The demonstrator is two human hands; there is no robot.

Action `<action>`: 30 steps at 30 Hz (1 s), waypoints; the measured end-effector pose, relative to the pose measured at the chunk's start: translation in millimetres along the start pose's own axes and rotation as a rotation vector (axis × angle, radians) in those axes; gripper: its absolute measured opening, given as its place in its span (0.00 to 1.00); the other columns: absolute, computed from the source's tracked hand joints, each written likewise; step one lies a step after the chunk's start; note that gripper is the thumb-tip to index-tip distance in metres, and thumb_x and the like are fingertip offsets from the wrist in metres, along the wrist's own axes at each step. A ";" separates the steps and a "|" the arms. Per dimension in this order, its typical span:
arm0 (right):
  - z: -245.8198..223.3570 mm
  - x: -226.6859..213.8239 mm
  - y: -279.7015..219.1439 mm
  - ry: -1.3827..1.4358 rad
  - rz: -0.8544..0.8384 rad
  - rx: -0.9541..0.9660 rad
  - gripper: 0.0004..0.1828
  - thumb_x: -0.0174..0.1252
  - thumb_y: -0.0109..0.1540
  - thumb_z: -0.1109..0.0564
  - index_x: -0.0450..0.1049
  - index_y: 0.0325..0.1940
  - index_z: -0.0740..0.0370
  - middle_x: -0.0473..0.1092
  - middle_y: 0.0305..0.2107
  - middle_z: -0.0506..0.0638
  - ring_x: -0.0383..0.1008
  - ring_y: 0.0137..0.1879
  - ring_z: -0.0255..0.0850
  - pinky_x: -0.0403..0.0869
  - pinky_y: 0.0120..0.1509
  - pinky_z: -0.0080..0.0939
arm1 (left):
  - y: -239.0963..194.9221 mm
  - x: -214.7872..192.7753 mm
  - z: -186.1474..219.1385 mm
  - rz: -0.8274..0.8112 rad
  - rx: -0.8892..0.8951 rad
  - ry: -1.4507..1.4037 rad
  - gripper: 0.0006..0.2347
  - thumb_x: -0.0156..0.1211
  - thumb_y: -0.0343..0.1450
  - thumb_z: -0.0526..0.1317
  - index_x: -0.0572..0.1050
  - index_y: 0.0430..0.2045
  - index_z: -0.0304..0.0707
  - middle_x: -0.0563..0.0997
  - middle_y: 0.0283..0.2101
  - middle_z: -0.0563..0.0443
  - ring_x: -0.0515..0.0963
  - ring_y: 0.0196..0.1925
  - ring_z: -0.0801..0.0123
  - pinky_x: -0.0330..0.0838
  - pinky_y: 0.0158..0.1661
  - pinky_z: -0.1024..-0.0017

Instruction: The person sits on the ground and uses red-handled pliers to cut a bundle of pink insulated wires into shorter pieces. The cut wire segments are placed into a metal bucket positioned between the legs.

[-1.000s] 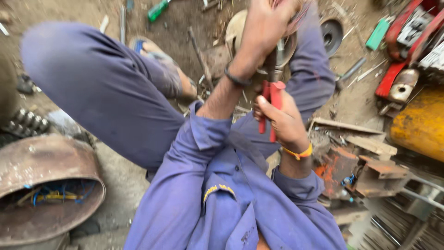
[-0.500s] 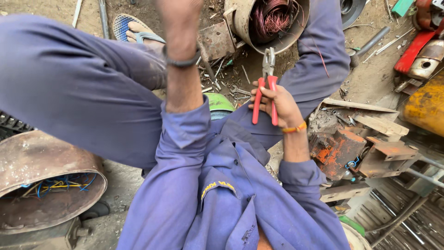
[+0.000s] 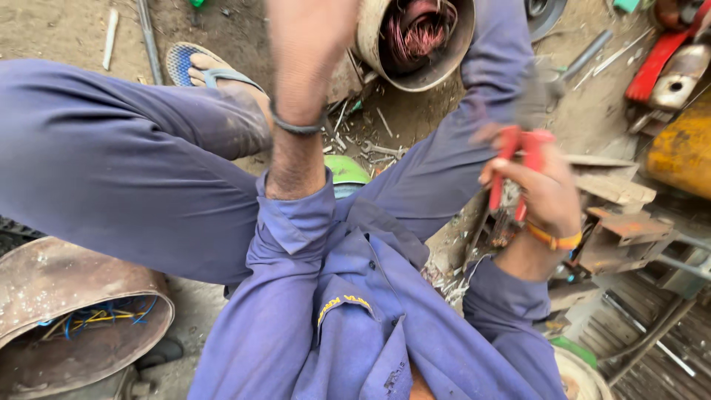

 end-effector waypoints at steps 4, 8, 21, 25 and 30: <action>-11.9 18.7 -4.4 0.253 -0.155 0.018 0.14 0.54 0.60 0.67 0.67 0.50 0.69 0.69 0.30 0.55 0.70 0.31 0.43 0.71 0.34 0.43 | 0.2 18.4 47.3 0.010 0.052 -0.054 0.18 0.66 0.71 0.53 0.74 0.25 0.35 0.73 0.19 0.64 0.72 0.24 0.86 0.68 0.24 0.75; -82.5 -12.7 -62.6 0.406 -0.060 -0.412 0.07 0.57 0.68 0.66 0.67 0.48 0.66 0.68 0.31 0.56 0.69 0.30 0.43 0.72 0.36 0.45 | -13.8 22.7 89.2 0.034 0.062 -0.151 0.20 0.66 0.72 0.54 0.71 0.24 0.34 0.69 0.20 0.63 0.68 0.25 0.84 0.64 0.24 0.74; -134.2 86.2 -57.3 -0.256 0.386 -0.950 0.12 0.58 0.72 0.73 0.63 0.55 0.71 0.67 0.43 0.61 0.73 0.43 0.48 0.76 0.47 0.47 | -56.3 49.0 150.1 -0.072 0.017 -0.446 0.27 0.66 0.73 0.62 0.64 0.16 0.41 0.64 0.19 0.63 0.64 0.22 0.83 0.61 0.23 0.74; -117.9 82.0 -32.4 0.079 0.212 -0.703 0.10 0.59 0.74 0.72 0.65 0.53 0.70 0.70 0.40 0.54 0.75 0.40 0.41 0.78 0.44 0.39 | -44.7 50.4 138.9 -0.141 -0.018 -0.944 0.25 0.65 0.72 0.63 0.69 0.26 0.37 0.66 0.23 0.62 0.65 0.22 0.80 0.60 0.21 0.73; -108.8 69.5 -21.5 -0.003 0.208 -0.724 0.07 0.58 0.75 0.72 0.66 0.54 0.72 0.71 0.38 0.56 0.75 0.38 0.42 0.78 0.44 0.40 | -42.3 65.4 114.6 -0.207 -0.080 -0.317 0.22 0.60 0.75 0.58 0.74 0.24 0.35 0.72 0.19 0.59 0.72 0.21 0.82 0.69 0.22 0.76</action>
Point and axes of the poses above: each hand's wrist, its own y-axis towards the middle knuckle, its own x-axis out of the palm, z = x × y, the point moved 10 cm from there along y, towards the middle knuckle
